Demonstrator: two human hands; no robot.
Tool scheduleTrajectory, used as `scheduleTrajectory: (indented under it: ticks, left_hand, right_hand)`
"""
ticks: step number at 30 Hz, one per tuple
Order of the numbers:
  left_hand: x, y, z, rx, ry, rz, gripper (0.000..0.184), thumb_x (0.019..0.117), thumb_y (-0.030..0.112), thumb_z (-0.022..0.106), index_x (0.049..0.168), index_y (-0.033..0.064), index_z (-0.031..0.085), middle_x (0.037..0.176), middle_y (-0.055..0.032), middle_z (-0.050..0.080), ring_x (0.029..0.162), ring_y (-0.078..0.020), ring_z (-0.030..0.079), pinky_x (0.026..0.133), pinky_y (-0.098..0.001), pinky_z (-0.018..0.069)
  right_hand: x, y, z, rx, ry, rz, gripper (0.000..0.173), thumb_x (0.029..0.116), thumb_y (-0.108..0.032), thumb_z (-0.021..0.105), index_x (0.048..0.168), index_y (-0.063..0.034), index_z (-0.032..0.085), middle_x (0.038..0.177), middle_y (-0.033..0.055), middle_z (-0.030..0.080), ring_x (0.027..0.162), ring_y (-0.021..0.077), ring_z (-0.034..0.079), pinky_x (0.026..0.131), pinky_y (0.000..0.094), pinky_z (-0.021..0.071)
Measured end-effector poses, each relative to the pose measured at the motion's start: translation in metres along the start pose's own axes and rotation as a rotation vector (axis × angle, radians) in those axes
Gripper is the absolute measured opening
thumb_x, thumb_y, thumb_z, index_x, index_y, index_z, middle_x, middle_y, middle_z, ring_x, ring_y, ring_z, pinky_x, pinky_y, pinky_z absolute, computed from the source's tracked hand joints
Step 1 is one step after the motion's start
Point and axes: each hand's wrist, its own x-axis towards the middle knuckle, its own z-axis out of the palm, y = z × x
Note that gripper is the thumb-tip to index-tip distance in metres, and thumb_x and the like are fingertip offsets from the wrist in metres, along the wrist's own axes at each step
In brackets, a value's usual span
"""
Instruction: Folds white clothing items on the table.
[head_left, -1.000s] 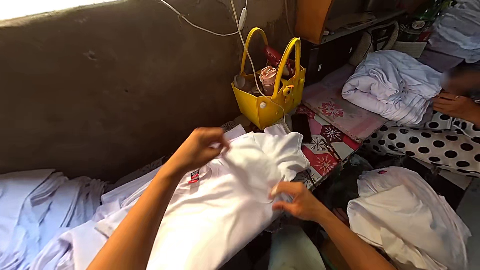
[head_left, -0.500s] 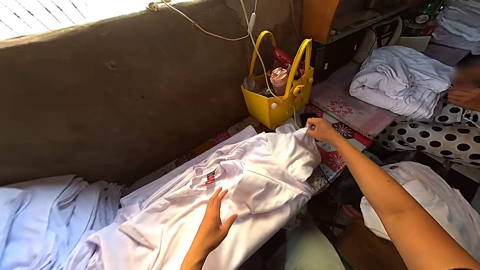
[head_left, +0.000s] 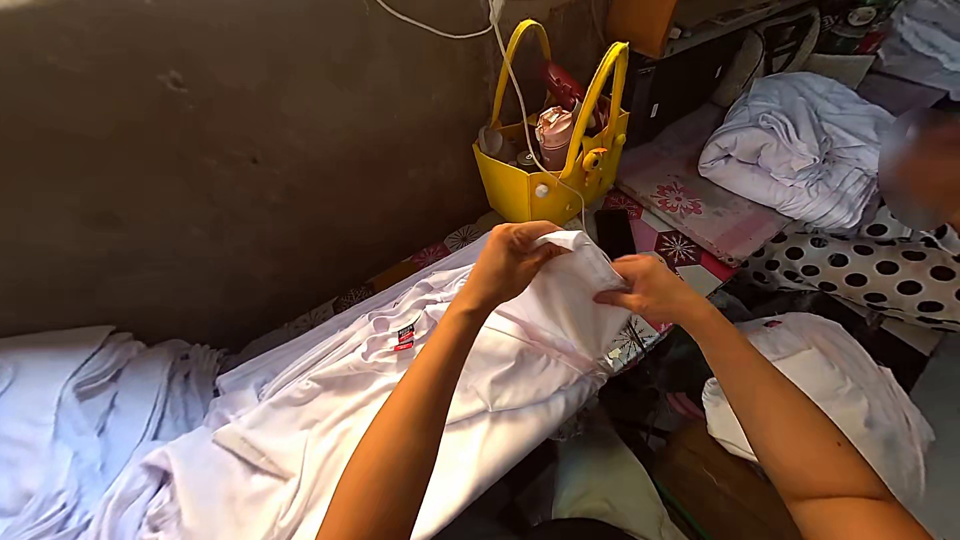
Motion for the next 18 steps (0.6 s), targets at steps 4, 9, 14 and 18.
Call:
scheduleTrajectory:
  ticks: [4,9,14,18]
  left_hand:
    - [-0.064,0.003,-0.04,-0.06,-0.012,-0.105,0.021,0.0992,0.024,0.059,0.097,0.0092,0.075,0.096,0.0043,0.069,0.093,-0.0034,0.064,0.085,-0.0251,0.0537]
    - [-0.203,-0.001,-0.065,0.215,-0.293,-0.541,0.013,0.0874,0.007,0.066,0.091,0.0025,0.078,0.095,-0.0104,0.075,0.093,-0.0219,0.072,0.088,-0.0457,0.0571]
    - [-0.262,-0.005,-0.018,0.408,-0.307,-0.819,0.035,0.0806,-0.019,0.061,0.107,-0.0011,0.075,0.123,-0.0228,0.068,0.114,-0.0411,0.066,0.095,-0.0603,0.0532]
    - [-0.283,-0.006,-0.001,0.419,-0.119,-0.758,0.04,0.0771,-0.023,0.055,0.107,-0.0031,0.073,0.123,-0.0219,0.067,0.114,-0.0386,0.067,0.095,-0.0555,0.0547]
  right_hand:
    - [-0.062,-0.008,0.003,0.109,0.093,-0.1,0.023,0.092,-0.024,0.071,0.088,-0.0018,0.073,0.087,0.0065,0.073,0.092,0.0147,0.068,0.091,0.039,0.0539]
    - [-0.035,-0.013,0.039,0.282,-0.279,-0.198,0.02,0.0959,-0.012,0.065,0.092,0.0061,0.073,0.089,0.0154,0.073,0.088,0.0194,0.07,0.085,0.034,0.056]
    - [0.094,0.068,0.067,-0.197,-0.087,0.477,0.046,0.1078,-0.021,0.051,0.145,0.0051,0.05,0.143,0.0279,0.054,0.137,0.0444,0.047,0.113,0.0602,0.0362]
    - [0.141,0.098,0.082,-0.282,-0.235,0.554,0.062,0.0983,-0.019,0.063,0.155,-0.0047,0.042,0.152,0.027,0.046,0.145,0.0499,0.033,0.112,0.0732,0.0227]
